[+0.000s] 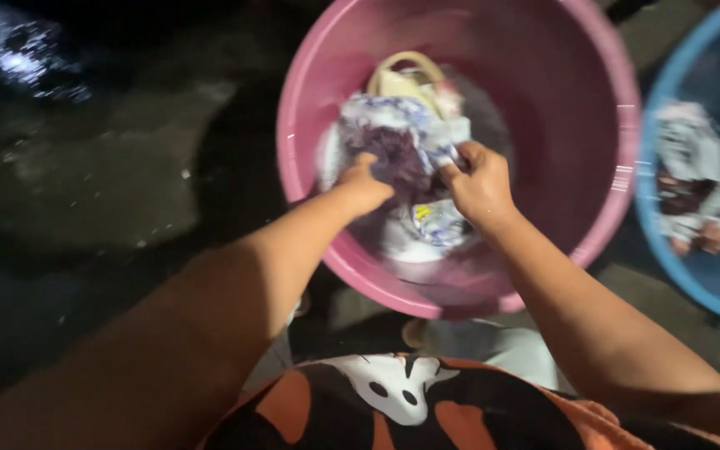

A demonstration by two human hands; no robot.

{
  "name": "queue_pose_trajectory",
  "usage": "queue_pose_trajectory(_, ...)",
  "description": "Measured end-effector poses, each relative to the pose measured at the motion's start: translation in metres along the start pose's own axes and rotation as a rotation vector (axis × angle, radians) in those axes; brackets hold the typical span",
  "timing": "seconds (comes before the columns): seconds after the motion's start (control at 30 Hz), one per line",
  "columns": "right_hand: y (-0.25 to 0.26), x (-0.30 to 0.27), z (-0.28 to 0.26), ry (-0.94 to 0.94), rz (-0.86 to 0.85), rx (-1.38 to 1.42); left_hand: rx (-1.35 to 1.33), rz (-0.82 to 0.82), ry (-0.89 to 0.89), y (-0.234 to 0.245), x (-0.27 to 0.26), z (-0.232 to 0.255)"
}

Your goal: Hand-washing various pieces of clothing in a pink tub of soapy water.

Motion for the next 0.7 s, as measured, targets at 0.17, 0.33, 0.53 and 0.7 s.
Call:
queue_pose_trajectory(0.17,0.122,-0.032,-0.12,0.051,0.009,0.269,-0.107,0.05,0.098,0.023,-0.007,0.028)
queue_pose_trajectory(0.33,0.203,-0.061,-0.16,0.124,0.049,0.326,-0.394,-0.152,0.29,0.016,-0.03,0.048)
queue_pose_trajectory(0.53,0.277,-0.096,-0.207,0.208,0.102,0.57,-0.803,-0.499,0.513,-0.01,-0.059,0.087)
queue_pose_trajectory(0.7,0.29,-0.097,-0.184,0.224,0.1,0.624,-0.744,-0.301,0.293,-0.032,-0.061,0.12)
Point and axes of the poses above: each hand's wrist, its own x-axis towards the middle knuckle, its own y-axis out of the back of the hand, z = x × y, the point moved 5 cm from there along x, towards the middle knuckle, and after that the axes turned 5 degrees about z, right-handed, at the moved point
